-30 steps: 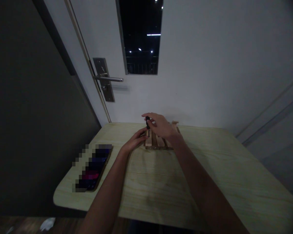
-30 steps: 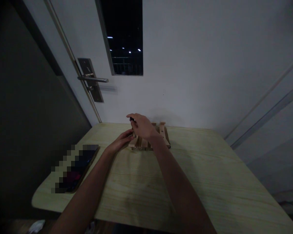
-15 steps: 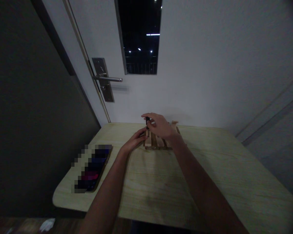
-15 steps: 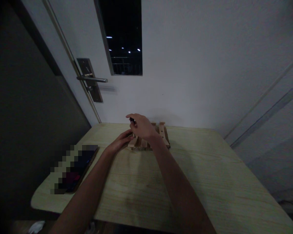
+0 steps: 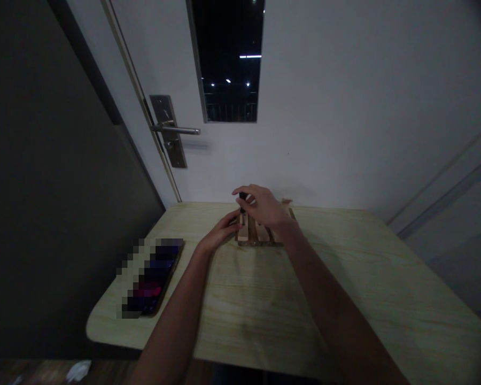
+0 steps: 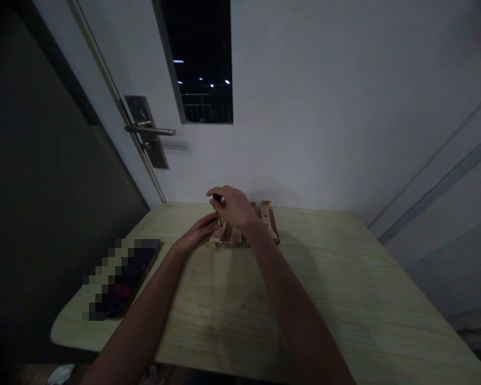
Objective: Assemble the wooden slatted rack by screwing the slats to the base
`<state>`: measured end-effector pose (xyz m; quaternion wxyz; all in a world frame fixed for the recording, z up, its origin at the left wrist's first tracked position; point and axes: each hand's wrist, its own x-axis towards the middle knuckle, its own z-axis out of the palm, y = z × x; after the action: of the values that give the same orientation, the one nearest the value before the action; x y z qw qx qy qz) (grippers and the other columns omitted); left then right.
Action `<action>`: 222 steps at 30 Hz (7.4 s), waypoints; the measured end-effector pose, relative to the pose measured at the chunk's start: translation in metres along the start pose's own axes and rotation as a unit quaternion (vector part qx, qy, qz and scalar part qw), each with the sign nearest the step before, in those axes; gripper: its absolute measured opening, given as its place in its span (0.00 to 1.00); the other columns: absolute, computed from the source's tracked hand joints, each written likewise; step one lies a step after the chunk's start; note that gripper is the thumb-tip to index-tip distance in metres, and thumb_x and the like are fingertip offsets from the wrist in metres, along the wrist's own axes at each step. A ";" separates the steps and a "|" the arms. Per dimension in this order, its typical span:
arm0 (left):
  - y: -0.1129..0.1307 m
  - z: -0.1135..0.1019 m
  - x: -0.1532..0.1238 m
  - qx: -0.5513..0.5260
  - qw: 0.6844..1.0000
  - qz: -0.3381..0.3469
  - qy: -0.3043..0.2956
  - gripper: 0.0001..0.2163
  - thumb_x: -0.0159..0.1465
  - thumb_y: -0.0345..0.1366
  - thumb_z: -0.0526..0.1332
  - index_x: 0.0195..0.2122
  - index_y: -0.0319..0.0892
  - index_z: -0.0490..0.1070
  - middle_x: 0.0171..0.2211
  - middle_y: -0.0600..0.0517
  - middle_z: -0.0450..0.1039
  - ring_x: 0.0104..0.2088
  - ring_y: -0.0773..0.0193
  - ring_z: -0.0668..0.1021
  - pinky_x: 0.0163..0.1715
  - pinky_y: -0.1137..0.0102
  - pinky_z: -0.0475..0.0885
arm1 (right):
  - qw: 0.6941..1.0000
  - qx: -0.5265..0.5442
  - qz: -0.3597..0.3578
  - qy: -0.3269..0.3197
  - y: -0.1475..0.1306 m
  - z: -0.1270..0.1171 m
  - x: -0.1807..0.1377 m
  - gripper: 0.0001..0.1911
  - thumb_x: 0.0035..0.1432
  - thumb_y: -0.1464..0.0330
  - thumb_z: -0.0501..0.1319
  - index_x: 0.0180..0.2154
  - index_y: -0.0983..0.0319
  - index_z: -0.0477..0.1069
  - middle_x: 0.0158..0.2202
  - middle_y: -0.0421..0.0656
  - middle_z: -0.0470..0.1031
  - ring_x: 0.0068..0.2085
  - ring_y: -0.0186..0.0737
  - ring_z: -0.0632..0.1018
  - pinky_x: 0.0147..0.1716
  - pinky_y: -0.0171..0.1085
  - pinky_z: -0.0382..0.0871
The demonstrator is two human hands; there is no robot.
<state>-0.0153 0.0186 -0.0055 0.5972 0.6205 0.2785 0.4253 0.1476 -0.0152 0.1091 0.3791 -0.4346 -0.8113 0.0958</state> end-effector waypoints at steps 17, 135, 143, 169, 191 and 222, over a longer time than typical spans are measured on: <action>-0.001 -0.001 0.000 0.003 1.000 -0.009 0.000 0.25 0.53 0.37 0.66 0.53 0.41 0.67 0.57 0.45 0.66 0.59 0.50 0.64 0.59 0.58 0.56 | 1.000 0.025 0.013 -0.011 -0.006 -0.005 0.000 0.13 0.56 0.74 0.57 0.43 0.60 0.72 0.39 0.43 0.77 0.34 0.35 0.76 0.36 0.35 0.71; 0.009 0.006 -0.005 -0.013 1.000 -0.009 -0.003 0.27 0.52 0.40 0.67 0.54 0.39 0.66 0.58 0.41 0.63 0.59 0.50 0.66 0.59 0.57 0.56 | 1.000 -0.001 -0.007 -0.006 -0.001 -0.007 0.000 0.21 0.54 0.79 0.53 0.47 0.60 0.71 0.45 0.47 0.74 0.43 0.37 0.74 0.43 0.37 0.69; 0.008 0.006 -0.005 -0.010 1.000 -0.017 0.003 0.28 0.52 0.39 0.68 0.54 0.39 0.65 0.59 0.41 0.62 0.59 0.50 0.65 0.59 0.56 0.56 | 1.000 0.008 0.002 -0.006 -0.001 -0.007 -0.001 0.20 0.54 0.79 0.53 0.47 0.60 0.70 0.47 0.45 0.74 0.43 0.37 0.75 0.40 0.36 0.70; 0.009 0.007 -0.004 -0.001 1.000 -0.005 -0.010 0.27 0.53 0.40 0.66 0.54 0.41 0.66 0.56 0.42 0.65 0.57 0.50 0.68 0.58 0.56 0.59 | 1.000 -0.005 0.008 0.001 -0.006 -0.008 -0.002 0.14 0.56 0.72 0.57 0.44 0.57 0.72 0.39 0.41 0.77 0.32 0.34 0.75 0.37 0.36 0.71; 0.011 0.007 -0.006 0.000 1.000 -0.014 -0.004 0.28 0.53 0.41 0.67 0.54 0.39 0.65 0.58 0.41 0.64 0.57 0.49 0.67 0.57 0.56 0.59 | 1.000 0.022 -0.001 -0.001 0.001 -0.006 -0.001 0.15 0.56 0.74 0.56 0.44 0.58 0.72 0.41 0.43 0.74 0.33 0.33 0.75 0.37 0.35 0.71; 0.011 0.007 -0.004 -0.006 1.000 0.008 -0.023 0.28 0.54 0.38 0.67 0.55 0.39 0.65 0.57 0.41 0.65 0.58 0.49 0.66 0.59 0.56 0.58 | 0.997 0.075 0.023 0.009 -0.001 -0.007 0.001 0.15 0.56 0.75 0.55 0.42 0.62 0.76 0.43 0.46 0.77 0.38 0.36 0.77 0.38 0.36 0.72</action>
<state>-0.0133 0.0101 0.0053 0.6036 0.6285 0.2571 0.4178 0.1513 -0.0167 0.1151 0.4159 -0.4240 -0.7883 0.1612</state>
